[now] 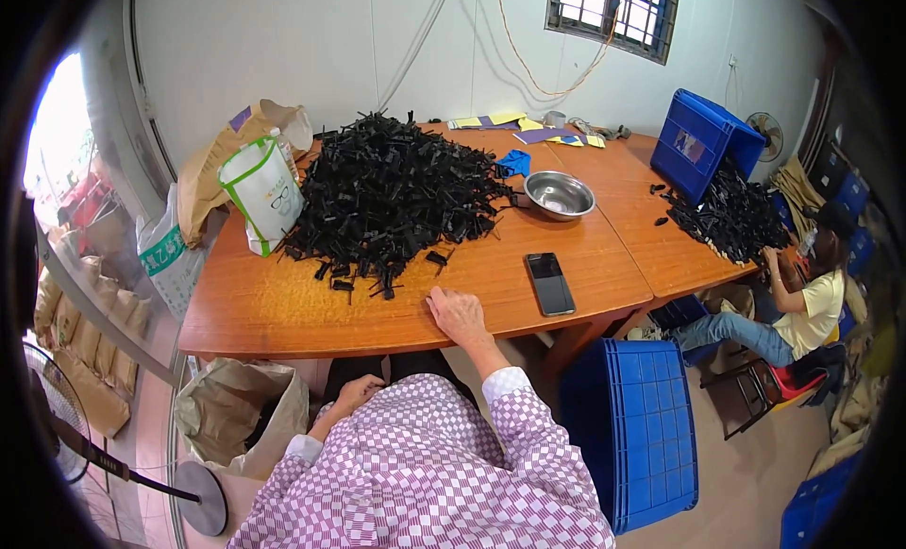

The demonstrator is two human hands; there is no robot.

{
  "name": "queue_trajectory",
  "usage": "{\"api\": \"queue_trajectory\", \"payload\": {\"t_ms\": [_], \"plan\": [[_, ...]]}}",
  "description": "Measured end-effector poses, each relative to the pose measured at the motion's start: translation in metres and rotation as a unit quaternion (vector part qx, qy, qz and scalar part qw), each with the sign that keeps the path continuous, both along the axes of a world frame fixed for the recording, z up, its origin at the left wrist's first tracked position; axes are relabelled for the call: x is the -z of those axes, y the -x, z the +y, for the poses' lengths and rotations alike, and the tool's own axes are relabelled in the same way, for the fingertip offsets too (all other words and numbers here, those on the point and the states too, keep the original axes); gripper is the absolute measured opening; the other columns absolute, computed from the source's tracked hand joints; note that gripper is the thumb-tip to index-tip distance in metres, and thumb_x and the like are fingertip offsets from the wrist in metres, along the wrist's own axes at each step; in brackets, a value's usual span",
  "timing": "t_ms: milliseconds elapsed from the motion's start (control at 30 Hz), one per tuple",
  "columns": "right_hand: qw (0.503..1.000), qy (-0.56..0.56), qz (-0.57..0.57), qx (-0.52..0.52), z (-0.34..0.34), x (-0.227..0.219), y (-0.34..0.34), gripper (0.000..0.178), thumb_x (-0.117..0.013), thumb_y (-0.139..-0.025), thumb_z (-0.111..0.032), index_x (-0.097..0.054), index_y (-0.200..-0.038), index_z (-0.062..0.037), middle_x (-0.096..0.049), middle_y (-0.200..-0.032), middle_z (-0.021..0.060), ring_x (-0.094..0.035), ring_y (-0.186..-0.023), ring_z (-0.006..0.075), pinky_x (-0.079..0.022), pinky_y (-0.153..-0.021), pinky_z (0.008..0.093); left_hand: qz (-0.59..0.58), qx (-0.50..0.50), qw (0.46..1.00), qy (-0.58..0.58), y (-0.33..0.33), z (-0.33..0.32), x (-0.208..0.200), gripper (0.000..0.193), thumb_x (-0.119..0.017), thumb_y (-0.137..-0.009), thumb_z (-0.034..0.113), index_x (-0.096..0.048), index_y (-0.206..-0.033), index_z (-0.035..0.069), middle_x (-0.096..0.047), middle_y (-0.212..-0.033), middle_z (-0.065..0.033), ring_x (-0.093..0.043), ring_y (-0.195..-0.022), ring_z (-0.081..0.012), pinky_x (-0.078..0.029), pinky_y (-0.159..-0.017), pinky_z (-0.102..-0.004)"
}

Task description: Manual assembly of small black plastic components at a factory workbench.

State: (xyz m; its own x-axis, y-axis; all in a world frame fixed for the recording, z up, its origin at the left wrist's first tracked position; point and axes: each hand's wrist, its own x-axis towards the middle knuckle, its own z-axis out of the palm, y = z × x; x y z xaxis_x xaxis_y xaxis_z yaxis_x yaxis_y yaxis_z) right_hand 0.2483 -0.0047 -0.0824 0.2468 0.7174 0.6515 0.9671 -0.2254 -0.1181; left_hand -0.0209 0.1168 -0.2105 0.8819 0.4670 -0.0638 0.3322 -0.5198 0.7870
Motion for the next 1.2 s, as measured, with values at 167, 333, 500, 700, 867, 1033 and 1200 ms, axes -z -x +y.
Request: {"api": "queue_trajectory", "payload": {"t_ms": [167,333,500,700,867,1033,1200], "plan": [[1.0,-0.004,-0.011,0.0,-0.001,-0.002,0.001,0.02,-0.062,-0.086,-0.023,-0.053,-0.078,-0.0066,-0.061,-0.066,0.0115,-0.063,-0.061,0.0287,-0.05,-0.053,0.039,-0.005,-0.005,1.0,0.003,0.001,0.001,-0.004,0.024,-0.059,-0.089,0.024,-0.063,-0.109,0.011,-0.069,-0.097,-0.0104,-0.067,-0.088,-0.0265,-0.051,-0.076,-0.0345],[1.0,-0.006,-0.005,0.0,-0.001,-0.003,0.004,0.02,-0.062,-0.086,-0.023,-0.053,-0.078,-0.0067,-0.061,-0.067,0.0116,-0.063,-0.062,0.029,-0.05,-0.054,0.0388,0.024,-0.013,0.999,-0.04,0.005,0.0,0.001,0.024,-0.06,-0.087,0.028,-0.064,-0.106,0.013,-0.069,-0.096,-0.0116,-0.067,-0.088,-0.0292,-0.052,-0.075,-0.0376],[1.0,0.009,-0.004,0.005,0.0,-0.004,0.005,0.02,-0.062,-0.086,-0.023,-0.053,-0.079,-0.0069,-0.062,-0.068,0.0116,-0.063,-0.062,0.0289,-0.05,-0.054,0.0388,0.105,-0.044,0.986,-0.119,0.009,-0.001,0.003,0.023,-0.059,-0.085,0.03,-0.065,-0.101,0.014,-0.068,-0.095,-0.0135,-0.065,-0.089,-0.0326,-0.052,-0.074,-0.0423],[1.0,0.009,0.0,0.003,0.0,-0.001,0.001,0.02,-0.063,-0.085,-0.022,-0.052,-0.078,-0.0061,-0.061,-0.068,0.0125,-0.062,-0.062,0.0302,-0.049,-0.054,0.0398,0.082,-0.054,0.99,-0.097,0.01,0.001,0.0,0.023,-0.057,-0.085,0.03,-0.065,-0.1,0.014,-0.068,-0.095,-0.0141,-0.065,-0.09,-0.0337,-0.051,-0.076,-0.0435],[1.0,0.003,-0.007,0.003,0.0,-0.002,0.002,0.02,-0.062,-0.086,-0.022,-0.053,-0.078,-0.0065,-0.061,-0.069,0.0126,-0.063,-0.062,0.03,-0.05,-0.055,0.0397,0.05,-0.061,0.994,-0.07,0.01,-0.003,0.002,0.024,-0.056,-0.085,0.029,-0.065,-0.1,0.013,-0.068,-0.096,-0.0137,-0.065,-0.09,-0.0338,-0.051,-0.077,-0.0431],[1.0,0.012,-0.009,0.012,0.0,-0.004,0.001,0.019,-0.061,-0.086,-0.023,-0.053,-0.079,-0.0068,-0.062,-0.069,0.0124,-0.064,-0.063,0.0299,-0.05,-0.056,0.0394,0.05,-0.043,0.996,-0.052,0.004,-0.002,-0.005,0.023,-0.056,-0.085,0.028,-0.065,-0.1,0.012,-0.068,-0.094,-0.0134,-0.065,-0.09,-0.0335,-0.051,-0.077,-0.0425],[1.0,-0.001,-0.001,0.005,-0.002,-0.001,0.006,0.019,-0.063,-0.086,-0.022,-0.053,-0.078,-0.0063,-0.061,-0.067,0.0132,-0.062,-0.062,0.0308,-0.049,-0.055,0.0399,0.042,-0.066,0.994,-0.079,0.009,-0.002,-0.006,0.022,-0.056,-0.085,0.028,-0.065,-0.099,0.013,-0.068,-0.091,-0.0132,-0.065,-0.088,-0.0333,-0.051,-0.076,-0.0426]]}}
